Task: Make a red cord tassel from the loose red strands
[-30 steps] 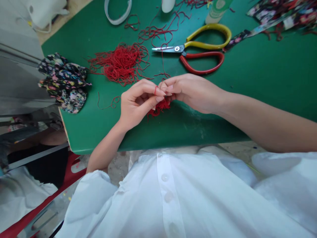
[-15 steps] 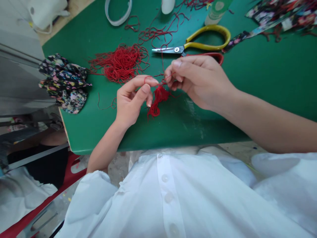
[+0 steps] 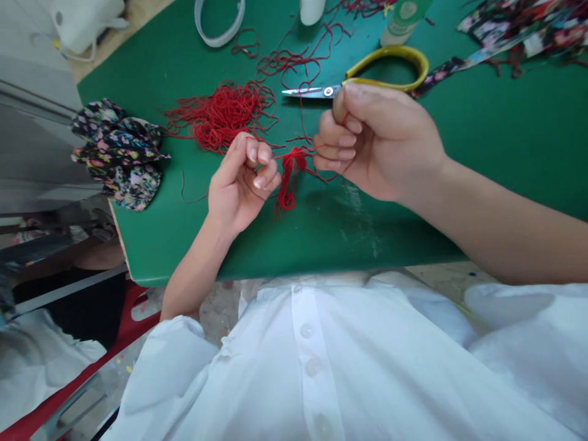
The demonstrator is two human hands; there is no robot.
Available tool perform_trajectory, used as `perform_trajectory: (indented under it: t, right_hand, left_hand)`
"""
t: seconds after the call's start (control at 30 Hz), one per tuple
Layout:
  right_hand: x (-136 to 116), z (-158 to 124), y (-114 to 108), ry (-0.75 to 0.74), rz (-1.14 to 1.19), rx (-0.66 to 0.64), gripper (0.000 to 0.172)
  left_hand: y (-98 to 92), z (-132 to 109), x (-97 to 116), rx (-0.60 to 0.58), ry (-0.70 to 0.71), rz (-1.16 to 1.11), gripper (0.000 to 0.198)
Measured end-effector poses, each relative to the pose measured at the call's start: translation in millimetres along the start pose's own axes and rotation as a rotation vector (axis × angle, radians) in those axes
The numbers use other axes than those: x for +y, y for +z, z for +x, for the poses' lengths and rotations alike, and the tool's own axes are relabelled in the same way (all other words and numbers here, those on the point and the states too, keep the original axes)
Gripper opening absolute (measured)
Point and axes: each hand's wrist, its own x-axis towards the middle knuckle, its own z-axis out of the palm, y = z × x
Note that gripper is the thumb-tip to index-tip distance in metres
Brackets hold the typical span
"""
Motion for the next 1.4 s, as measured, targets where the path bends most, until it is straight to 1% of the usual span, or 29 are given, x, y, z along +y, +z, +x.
perform_trajectory:
  t: [0.07, 0.13, 0.33, 0.4, 0.5, 0.6, 0.7, 0.77, 0.83, 0.9, 1.0, 1.07, 1.1, 1.17, 1.23, 1.3, 1.4]
  right_hand:
    - [3, 0, -2, -0.046, -0.051, -0.009, 0.044]
    - [6, 0, -3, -0.084, -0.094, -0.020, 0.043]
    - [5, 0, -7, -0.076, -0.174, -0.018, 0.042]
    - [4, 1, -9, -0.135, -0.203, -0.011, 0.041]
    - [2, 2, -13, -0.291, -0.334, -0.009, 0.041]
    - [1, 0, -15, -0.403, -0.505, -0.073, 0.042]
    - [5, -4, -14, -0.405, -0.638, -0.233, 0.042]
    - [10, -6, -13, -0.389, -0.699, -0.347, 0.043]
    - [15, -7, -12, -0.376, -0.725, -0.444, 0.041]
    - [19, -9, -11, -0.351, -0.700, -0.502, 0.040]
    - [21, -10, -9, -0.296, -0.613, -0.537, 0.040]
    - [20, -11, -7, -0.258, -0.502, -0.526, 0.040]
    - [19, -11, -7, -0.243, -0.421, -0.514, 0.039]
    - [17, -10, -6, -0.206, -0.252, -0.458, 0.037]
    - [14, -10, -5, -0.178, -0.142, -0.379, 0.035]
    - [12, -10, -4, -0.175, -0.107, -0.318, 0.035]
    - [9, -9, -3, -0.183, -0.103, -0.259, 0.034]
  left_hand:
    - [0.9, 2, 1, 0.028, -0.008, 0.057, 0.043]
    - [1.2, 3, 1, 0.039, 0.023, 0.070, 0.044]
    - [-4.2, 2, 3, 0.047, 0.110, 0.098, 0.040]
    - [-7.7, 1, 3, 0.000, 0.177, 0.111, 0.037]
    - [-11.1, -2, 1, -0.120, 0.352, 0.144, 0.030]
    - [-10.2, -5, -3, -0.177, 0.481, 0.232, 0.024]
    - [-7.2, -7, -7, -0.175, 0.535, 0.344, 0.020]
    - [-5.7, -7, -9, -0.130, 0.518, 0.385, 0.023]
    - [-5.1, -6, -11, -0.119, 0.471, 0.393, 0.024]
    - [-5.2, -6, -12, -0.161, 0.427, 0.384, 0.022]
    - [-6.4, -5, -17, -0.250, 0.430, 0.330, 0.015]
    - [-7.4, -5, -22, -0.277, 0.422, 0.293, 0.020]
    - [-7.8, -5, -24, -0.275, 0.395, 0.285, 0.023]
    - [-7.9, -5, -29, -0.292, 0.306, 0.306, 0.029]
    - [-6.6, -6, -32, -0.290, 0.224, 0.364, 0.039]
    - [-4.6, -7, -33, -0.261, 0.173, 0.408, 0.047]
    - [-2.5, -9, -31, -0.261, 0.122, 0.403, 0.050]
